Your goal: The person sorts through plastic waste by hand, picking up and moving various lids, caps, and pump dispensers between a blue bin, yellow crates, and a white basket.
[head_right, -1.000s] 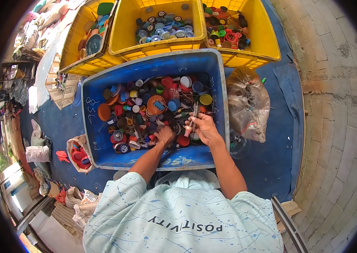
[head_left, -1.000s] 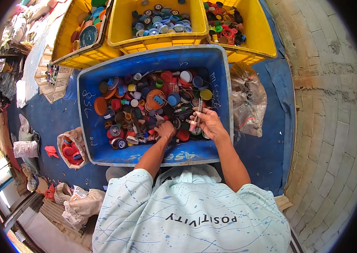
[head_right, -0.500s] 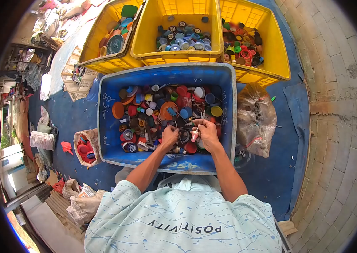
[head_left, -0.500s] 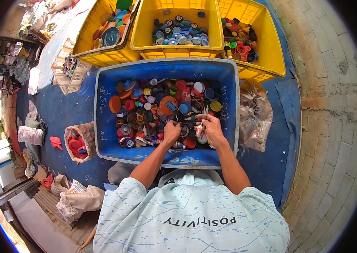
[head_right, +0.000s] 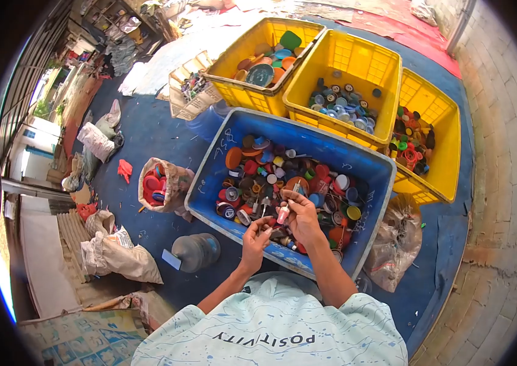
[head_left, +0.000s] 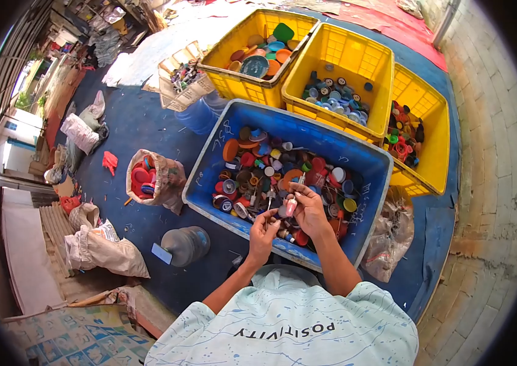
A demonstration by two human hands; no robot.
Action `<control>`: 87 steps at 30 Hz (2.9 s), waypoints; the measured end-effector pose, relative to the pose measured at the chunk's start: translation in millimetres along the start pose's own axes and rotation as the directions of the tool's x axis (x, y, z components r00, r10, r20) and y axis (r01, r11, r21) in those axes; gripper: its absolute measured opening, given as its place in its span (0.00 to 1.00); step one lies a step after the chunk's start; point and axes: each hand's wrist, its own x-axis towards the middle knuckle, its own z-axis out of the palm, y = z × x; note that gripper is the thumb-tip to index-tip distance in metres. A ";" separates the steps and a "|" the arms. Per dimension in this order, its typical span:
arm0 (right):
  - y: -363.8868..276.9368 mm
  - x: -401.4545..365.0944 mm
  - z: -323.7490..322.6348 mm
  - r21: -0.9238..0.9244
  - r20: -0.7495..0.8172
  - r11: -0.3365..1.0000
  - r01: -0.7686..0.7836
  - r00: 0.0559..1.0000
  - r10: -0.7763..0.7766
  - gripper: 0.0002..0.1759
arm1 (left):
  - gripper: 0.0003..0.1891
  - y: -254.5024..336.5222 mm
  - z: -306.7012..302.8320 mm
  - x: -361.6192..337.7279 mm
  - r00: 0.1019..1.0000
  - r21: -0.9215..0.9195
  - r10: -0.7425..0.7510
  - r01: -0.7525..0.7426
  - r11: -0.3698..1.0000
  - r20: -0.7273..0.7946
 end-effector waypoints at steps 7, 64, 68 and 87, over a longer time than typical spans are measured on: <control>51.6 0.8 70.6 0.035 0.187 0.994 -0.102 0.978 0.093 0.11 | 0.20 19.1 -52.0 -10.8 0.966 -0.117 0.241 -0.252 0.961 -0.096; 311.9 606.6 488.2 -0.517 0.029 0.754 -0.406 0.872 0.489 0.07 | 0.30 266.7 -585.0 612.3 0.988 0.079 0.152 -0.151 0.985 -0.008; 313.1 651.4 515.7 -0.450 -0.024 0.760 -0.469 0.857 0.514 0.07 | 0.29 271.9 -602.4 650.8 0.996 -0.198 -0.004 -0.015 0.980 -0.092; 188.4 840.2 477.0 -0.654 -0.124 0.694 -0.301 0.948 0.294 0.21 | 0.17 288.2 -533.8 818.9 0.934 -0.546 -0.298 0.150 0.824 -0.194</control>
